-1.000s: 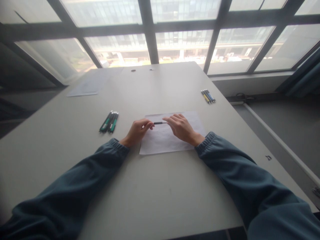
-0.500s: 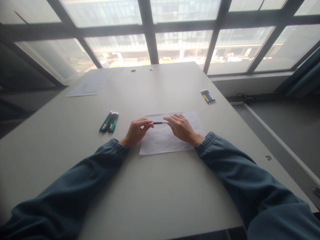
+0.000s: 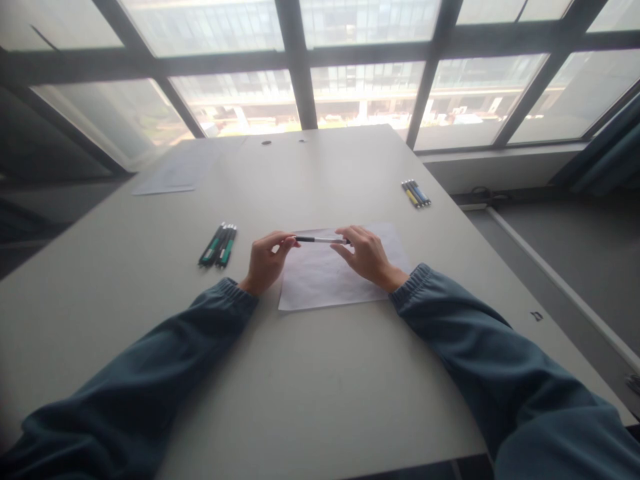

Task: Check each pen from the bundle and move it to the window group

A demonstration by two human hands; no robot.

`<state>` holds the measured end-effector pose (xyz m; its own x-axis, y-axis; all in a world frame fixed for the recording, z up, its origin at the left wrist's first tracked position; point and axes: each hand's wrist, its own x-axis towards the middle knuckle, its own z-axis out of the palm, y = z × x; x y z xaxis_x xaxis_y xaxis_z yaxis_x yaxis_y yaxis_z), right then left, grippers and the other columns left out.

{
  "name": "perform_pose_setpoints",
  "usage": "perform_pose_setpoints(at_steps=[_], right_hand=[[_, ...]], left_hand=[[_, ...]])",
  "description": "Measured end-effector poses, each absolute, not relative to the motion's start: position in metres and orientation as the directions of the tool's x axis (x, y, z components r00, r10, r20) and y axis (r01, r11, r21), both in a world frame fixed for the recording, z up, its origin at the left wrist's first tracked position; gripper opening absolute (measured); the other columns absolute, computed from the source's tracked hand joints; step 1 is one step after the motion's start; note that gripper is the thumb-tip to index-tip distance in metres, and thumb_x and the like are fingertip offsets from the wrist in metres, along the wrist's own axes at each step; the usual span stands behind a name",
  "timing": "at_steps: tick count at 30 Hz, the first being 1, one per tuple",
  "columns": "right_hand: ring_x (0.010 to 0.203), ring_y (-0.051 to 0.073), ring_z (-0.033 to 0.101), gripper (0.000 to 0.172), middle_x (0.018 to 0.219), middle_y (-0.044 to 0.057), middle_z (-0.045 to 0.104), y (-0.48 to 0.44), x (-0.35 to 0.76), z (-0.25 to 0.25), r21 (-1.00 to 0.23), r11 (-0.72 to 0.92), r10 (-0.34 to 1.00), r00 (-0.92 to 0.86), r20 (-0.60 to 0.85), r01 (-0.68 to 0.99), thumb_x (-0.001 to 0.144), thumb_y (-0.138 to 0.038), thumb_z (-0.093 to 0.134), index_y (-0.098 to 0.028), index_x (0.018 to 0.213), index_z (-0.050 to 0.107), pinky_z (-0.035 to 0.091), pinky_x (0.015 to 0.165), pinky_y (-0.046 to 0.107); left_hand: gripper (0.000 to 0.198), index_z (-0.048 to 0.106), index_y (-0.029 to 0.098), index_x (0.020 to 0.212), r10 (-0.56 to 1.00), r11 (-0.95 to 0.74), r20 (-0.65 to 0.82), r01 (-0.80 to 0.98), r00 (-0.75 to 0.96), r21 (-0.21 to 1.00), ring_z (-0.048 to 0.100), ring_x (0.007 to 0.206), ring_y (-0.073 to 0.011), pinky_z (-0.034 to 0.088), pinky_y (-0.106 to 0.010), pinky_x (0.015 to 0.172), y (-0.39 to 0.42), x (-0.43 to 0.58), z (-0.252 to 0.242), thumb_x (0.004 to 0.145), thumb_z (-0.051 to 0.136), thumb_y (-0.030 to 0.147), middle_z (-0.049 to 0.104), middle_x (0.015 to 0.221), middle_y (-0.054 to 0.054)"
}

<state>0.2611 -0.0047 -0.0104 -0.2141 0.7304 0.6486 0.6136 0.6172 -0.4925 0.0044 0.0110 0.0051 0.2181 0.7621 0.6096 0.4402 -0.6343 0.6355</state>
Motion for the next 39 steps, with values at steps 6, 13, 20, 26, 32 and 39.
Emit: perform_pose_setpoints(at_steps=[6, 13, 20, 26, 32, 39], right_hand=[[0.065, 0.015, 0.054, 0.025, 0.074, 0.000, 0.064, -0.009, 0.251, -0.005, -0.853, 0.471, 0.866, 0.063, 0.495, 0.225, 0.086, -0.047, 0.075, -0.023, 0.093, 0.074, 0.047, 0.065, 0.031], [0.068, 0.014, 0.055, 0.038, 0.074, -0.003, 0.056, 0.001, 0.254, -0.004, -0.908, 0.090, 0.995, -0.010, 0.103, -0.410, 0.079, -0.059, 0.077, -0.025, 0.087, 0.063, 0.052, 0.066, 0.030], [0.056, 0.017, 0.048, 0.045, 0.062, -0.005, 0.047, 0.005, 0.259, -0.003, -0.864, 0.061, 0.992, -0.068, 0.110, -0.499, 0.094, -0.072, 0.046, -0.028, 0.088, 0.049, 0.049, 0.061, 0.036], [0.044, 0.011, 0.024, 0.051, 0.054, -0.007, 0.027, 0.004, 0.265, 0.000, -0.731, -0.084, 0.986, -0.165, 0.039, -0.677, 0.096, -0.066, 0.048, -0.023, 0.068, 0.050, 0.032, 0.046, 0.026], [0.044, 0.010, 0.021, 0.039, 0.051, -0.007, 0.026, 0.003, 0.267, 0.002, -0.640, -0.133, 0.984, -0.181, 0.010, -0.757, 0.095, -0.043, 0.050, -0.021, 0.062, 0.052, 0.029, 0.043, 0.024], [0.040, 0.007, 0.020, 0.033, 0.057, -0.006, 0.044, 0.001, 0.269, 0.008, -0.647, -0.197, 0.979, -0.186, -0.087, -0.736, 0.094, -0.049, 0.055, -0.018, 0.092, 0.066, 0.027, 0.036, 0.021]], left_hand=[[0.039, 0.073, 0.019, 0.076, 0.772, -0.631, 0.576, 0.425, 0.268, 0.649, 0.067, 0.076, -0.0172, 0.051, -0.030, 0.071, 0.010, 0.004, 0.004, 0.101, 0.056, 0.044, 0.075, 0.079, -0.005], [0.026, 0.075, 0.020, 0.096, 0.602, -0.795, 0.539, 0.377, 0.589, 0.476, 0.067, 0.087, -0.0200, 0.054, -0.034, 0.082, 0.009, 0.005, -0.001, 0.098, 0.062, 0.043, 0.076, 0.091, -0.008], [0.021, 0.073, 0.022, 0.108, 0.617, -0.787, 0.538, 0.464, 0.575, 0.407, 0.067, 0.098, -0.0216, 0.052, -0.038, 0.093, 0.010, 0.005, -0.002, 0.101, 0.056, 0.031, 0.076, 0.102, -0.008], [0.029, 0.069, 0.022, 0.124, 0.710, -0.693, 0.461, 0.647, 0.533, 0.319, 0.063, 0.119, -0.0272, 0.049, -0.047, 0.104, 0.015, 0.000, -0.010, 0.096, 0.059, 0.023, 0.071, 0.127, -0.009], [0.035, 0.067, 0.024, 0.130, 0.703, -0.709, 0.414, 0.615, 0.578, 0.344, 0.057, 0.132, -0.0272, 0.046, -0.049, 0.114, 0.019, -0.001, -0.018, 0.095, 0.060, 0.027, 0.065, 0.139, -0.010], [0.036, 0.068, 0.023, 0.130, 0.734, -0.677, 0.340, 0.669, 0.588, 0.307, 0.055, 0.136, -0.0275, 0.042, -0.049, 0.119, 0.019, -0.001, -0.018, 0.096, 0.058, 0.031, 0.062, 0.143, -0.009]])
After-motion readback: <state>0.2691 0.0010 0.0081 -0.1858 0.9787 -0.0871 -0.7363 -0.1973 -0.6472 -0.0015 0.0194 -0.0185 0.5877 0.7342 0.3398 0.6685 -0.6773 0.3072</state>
